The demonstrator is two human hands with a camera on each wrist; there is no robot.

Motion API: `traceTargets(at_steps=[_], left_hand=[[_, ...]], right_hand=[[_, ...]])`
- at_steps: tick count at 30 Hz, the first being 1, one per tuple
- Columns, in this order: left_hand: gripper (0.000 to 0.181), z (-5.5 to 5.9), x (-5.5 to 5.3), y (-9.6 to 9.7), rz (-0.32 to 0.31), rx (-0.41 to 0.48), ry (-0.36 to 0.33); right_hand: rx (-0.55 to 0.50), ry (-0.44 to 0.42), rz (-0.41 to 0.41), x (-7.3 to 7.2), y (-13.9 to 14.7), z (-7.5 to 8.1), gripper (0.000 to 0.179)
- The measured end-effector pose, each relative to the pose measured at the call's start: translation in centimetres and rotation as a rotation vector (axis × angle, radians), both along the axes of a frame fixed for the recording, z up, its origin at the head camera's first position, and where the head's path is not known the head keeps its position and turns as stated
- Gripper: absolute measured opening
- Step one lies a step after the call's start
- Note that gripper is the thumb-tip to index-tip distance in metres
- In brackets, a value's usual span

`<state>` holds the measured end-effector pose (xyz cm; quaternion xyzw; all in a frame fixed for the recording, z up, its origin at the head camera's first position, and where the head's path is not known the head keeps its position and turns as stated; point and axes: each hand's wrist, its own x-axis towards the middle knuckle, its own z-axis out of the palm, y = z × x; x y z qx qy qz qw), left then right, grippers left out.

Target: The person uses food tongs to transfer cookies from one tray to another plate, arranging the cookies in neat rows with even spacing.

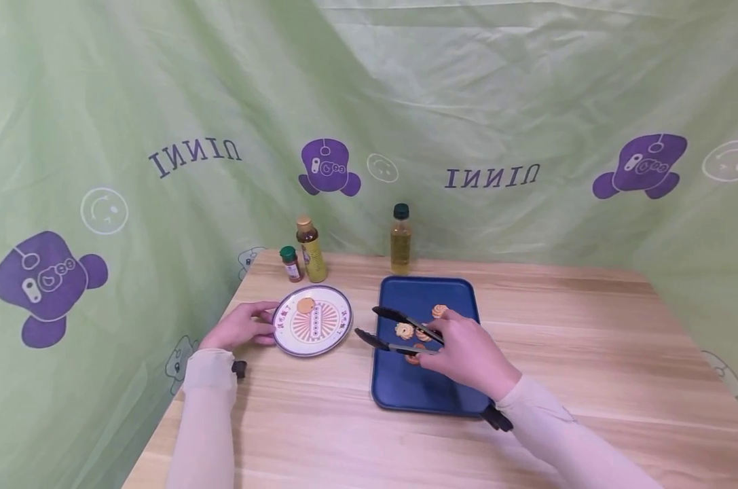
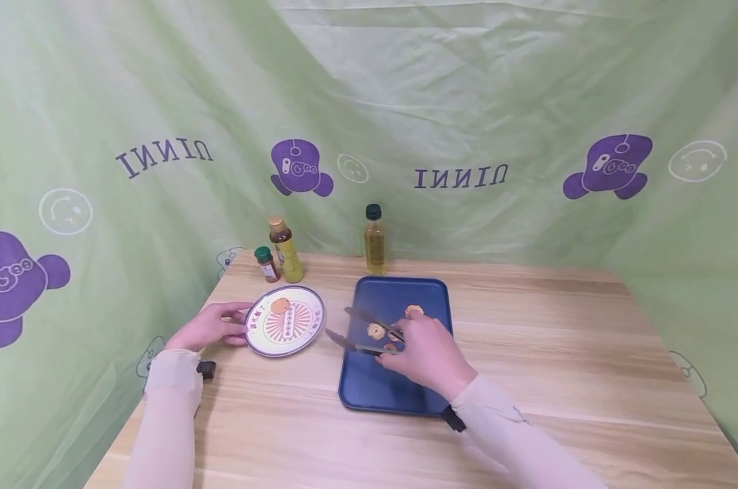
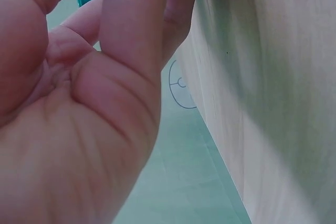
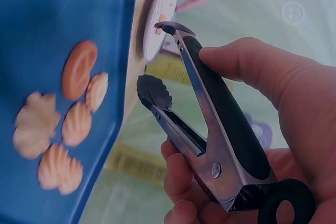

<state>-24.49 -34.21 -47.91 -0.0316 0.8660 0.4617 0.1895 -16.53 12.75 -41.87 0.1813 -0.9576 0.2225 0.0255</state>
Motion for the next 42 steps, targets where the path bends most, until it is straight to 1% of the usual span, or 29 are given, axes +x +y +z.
traceTargets(at_steps=[3, 6, 11, 14, 15, 18, 21, 22, 25, 36, 42], left_hand=[[0.07, 0.0, -0.1, 0.0, 0.003, 0.0, 0.006], [0.069, 0.0, 0.0, 0.1, -0.012, -0.004, 0.019], [0.069, 0.1, 0.2, 0.2, -0.017, -0.017, 0.024], [0.069, 0.2, 0.3, 0.1, -0.013, -0.018, 0.02], [0.069, 0.2, 0.3, 0.0, -0.02, -0.021, 0.02], [0.069, 0.0, 0.4, -0.1, -0.013, -0.023, 0.003], [0.069, -0.3, 0.5, -0.3, -0.013, -0.029, 0.004], [0.069, -0.4, 0.4, -0.3, -0.003, -0.023, 0.004], [0.069, -0.4, 0.3, -0.3, -0.005, -0.016, 0.018], [0.069, -0.1, 0.2, -0.2, -0.008, -0.007, 0.011], [0.069, -0.1, 0.3, -0.2, -0.011, -0.003, 0.02]], right_hand=[[-0.006, 0.01, -0.03, 0.5, 1.8, 0.2, 0.05], [0.0, 0.01, -0.062, 0.6, 3.6, 0.6, 0.052], [0.01, 0.016, -0.108, 0.5, 6.4, 1.2, 0.055], [0.016, 0.023, -0.136, 0.5, 7.6, 1.2, 0.049], [0.019, 0.025, -0.144, 0.5, 8.0, 1.1, 0.047], [0.029, 0.024, -0.16, 0.7, 8.8, 0.8, 0.04], [0.04, 0.025, -0.159, 0.8, 9.2, 0.6, 0.037], [0.041, 0.025, -0.158, 0.8, 9.3, 0.5, 0.037], [0.041, 0.028, -0.161, 0.6, 9.5, 0.5, 0.035], [0.064, 0.024, -0.159, 0.3, 9.4, 0.8, 0.034], [0.094, -0.007, -0.16, 0.0, 9.0, 1.2, 0.036]])
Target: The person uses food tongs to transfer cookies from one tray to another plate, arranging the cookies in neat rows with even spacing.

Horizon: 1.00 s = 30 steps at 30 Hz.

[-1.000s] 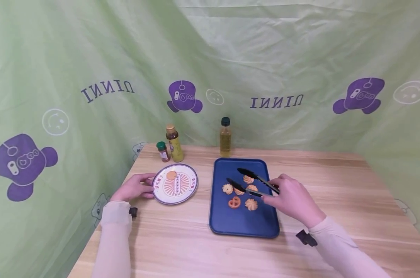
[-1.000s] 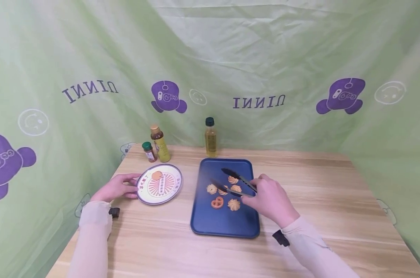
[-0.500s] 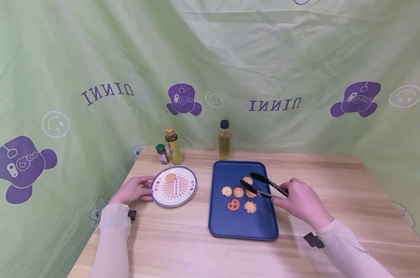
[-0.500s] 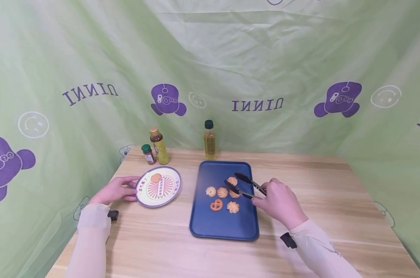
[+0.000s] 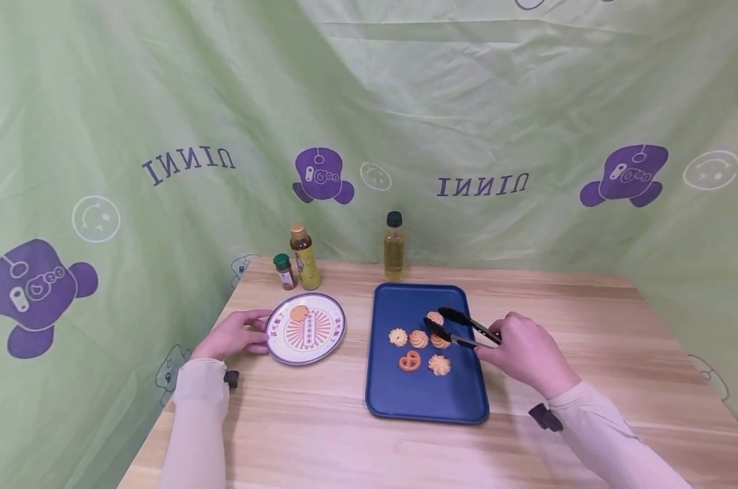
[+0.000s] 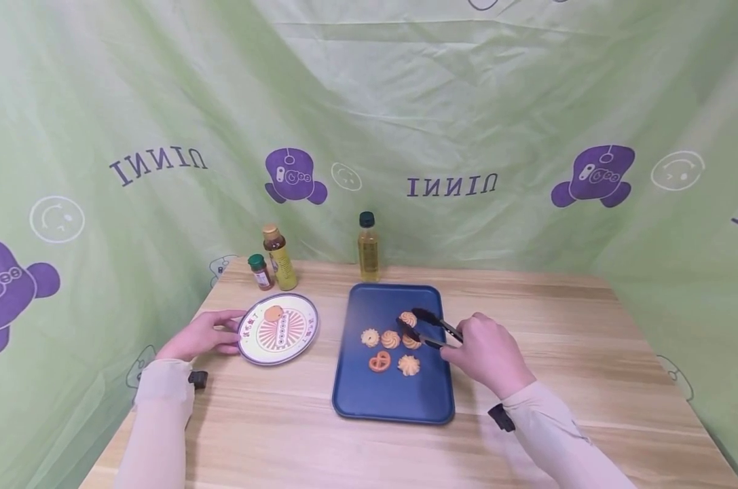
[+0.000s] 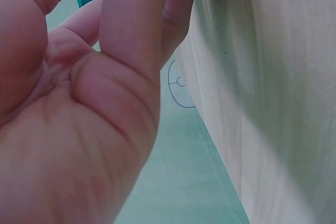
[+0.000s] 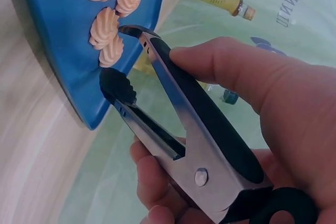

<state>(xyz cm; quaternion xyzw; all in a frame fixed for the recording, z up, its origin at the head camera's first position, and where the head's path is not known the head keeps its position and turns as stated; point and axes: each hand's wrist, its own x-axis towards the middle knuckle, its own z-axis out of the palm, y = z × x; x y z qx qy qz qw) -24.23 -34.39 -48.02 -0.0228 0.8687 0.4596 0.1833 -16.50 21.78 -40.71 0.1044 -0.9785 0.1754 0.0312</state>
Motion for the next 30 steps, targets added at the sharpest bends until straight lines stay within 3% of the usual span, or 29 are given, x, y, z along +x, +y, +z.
traceTargets(at_steps=[13, 30], left_hand=[[0.068, 0.1, 0.3, 0.2, 0.005, 0.007, 0.004], [0.069, 0.0, 0.3, 0.2, 0.007, 0.004, 0.004]], right_hand=[[0.042, -0.038, 0.008, -0.5, -0.7, 0.9, 0.028], [-0.004, -0.062, 0.002, -1.1, -1.1, 0.0, 0.031]])
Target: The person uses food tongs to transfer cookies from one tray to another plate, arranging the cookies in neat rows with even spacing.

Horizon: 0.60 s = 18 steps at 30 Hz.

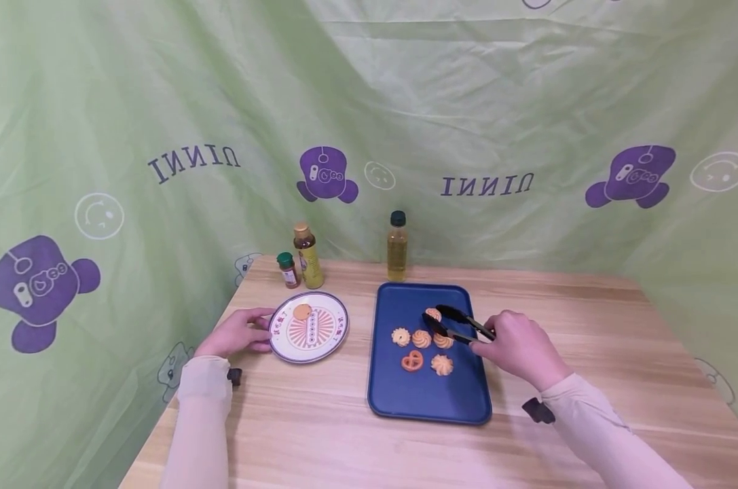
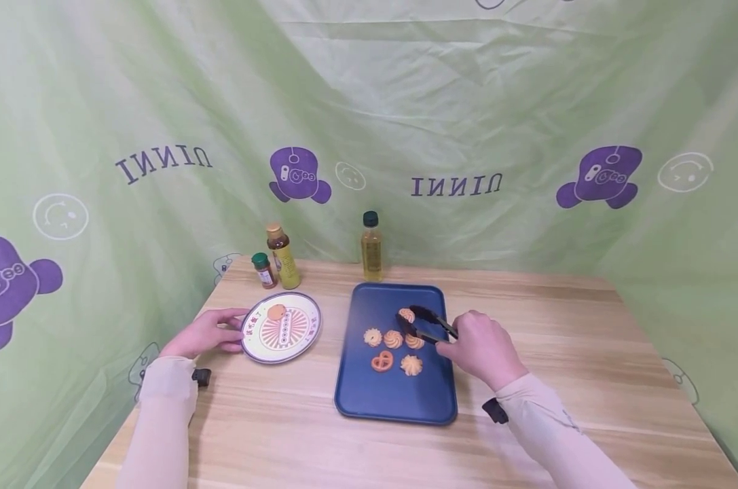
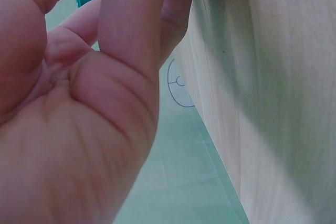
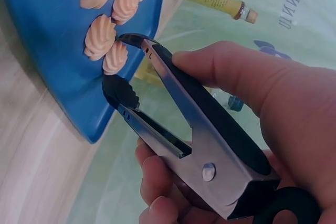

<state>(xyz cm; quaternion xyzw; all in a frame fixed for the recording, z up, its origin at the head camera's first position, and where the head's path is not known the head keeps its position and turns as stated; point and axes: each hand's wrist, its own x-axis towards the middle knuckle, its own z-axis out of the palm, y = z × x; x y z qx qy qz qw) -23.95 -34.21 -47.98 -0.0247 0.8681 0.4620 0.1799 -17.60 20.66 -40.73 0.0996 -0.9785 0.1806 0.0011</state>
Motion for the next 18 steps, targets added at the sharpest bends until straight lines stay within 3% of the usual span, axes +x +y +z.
traceTargets(at_steps=[12, 18], left_hand=[[0.069, 0.1, 0.1, 0.0, -0.007, 0.006, 0.012], [0.069, 0.0, 0.1, 0.1, 0.0, 0.003, 0.006]], right_hand=[[-0.06, -0.024, 0.03, -1.6, -3.0, 0.2, 0.03], [-0.085, -0.004, 0.063, -2.7, -5.7, 0.4, 0.042]])
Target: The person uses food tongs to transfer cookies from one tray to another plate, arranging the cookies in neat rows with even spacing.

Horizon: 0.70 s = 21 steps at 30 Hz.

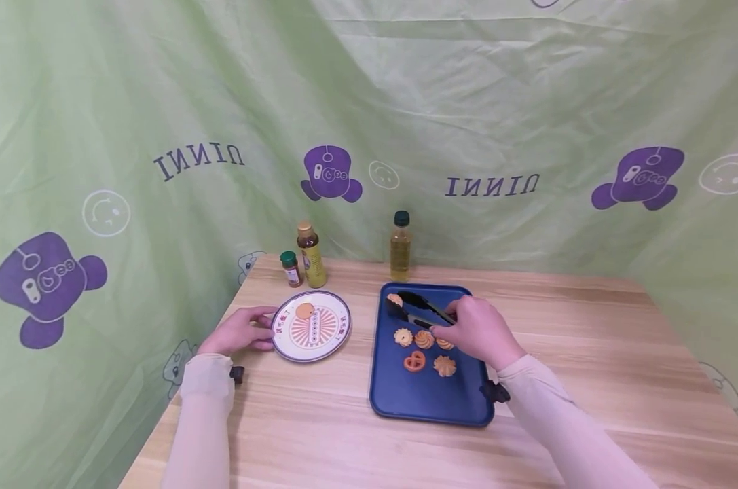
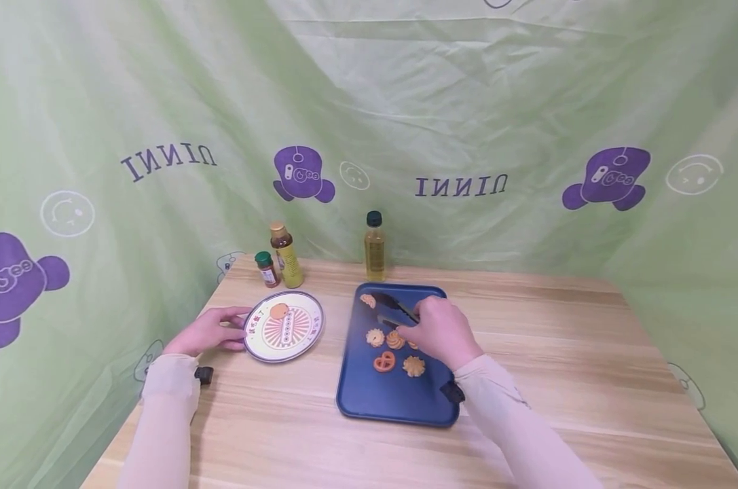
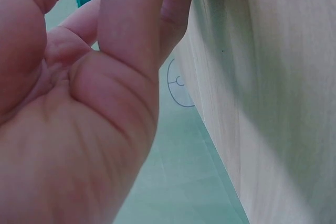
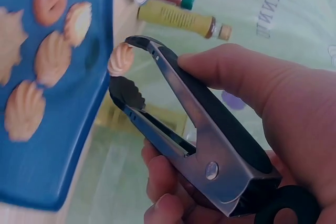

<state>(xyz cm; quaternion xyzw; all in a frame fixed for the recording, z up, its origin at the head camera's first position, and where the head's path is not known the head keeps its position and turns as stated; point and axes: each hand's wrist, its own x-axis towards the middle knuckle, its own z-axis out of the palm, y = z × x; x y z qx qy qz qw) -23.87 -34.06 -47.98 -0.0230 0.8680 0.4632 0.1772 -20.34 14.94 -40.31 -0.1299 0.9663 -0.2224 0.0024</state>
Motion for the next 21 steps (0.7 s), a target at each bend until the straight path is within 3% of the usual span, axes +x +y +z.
traceTargets(at_steps=[11, 16, 21], left_hand=[[0.069, 0.3, -0.3, 0.4, -0.012, 0.011, 0.005], [0.068, 0.3, -0.1, 0.4, -0.011, 0.011, 0.006], [0.068, 0.2, 0.0, 0.1, -0.002, 0.002, 0.006]], right_hand=[[-0.127, -0.094, 0.024, -1.7, -5.3, -1.4, 0.045], [-0.112, -0.062, 0.051, -2.0, -7.6, -2.0, 0.042], [-0.072, -0.006, 0.106, -2.1, -10.0, -1.9, 0.027]])
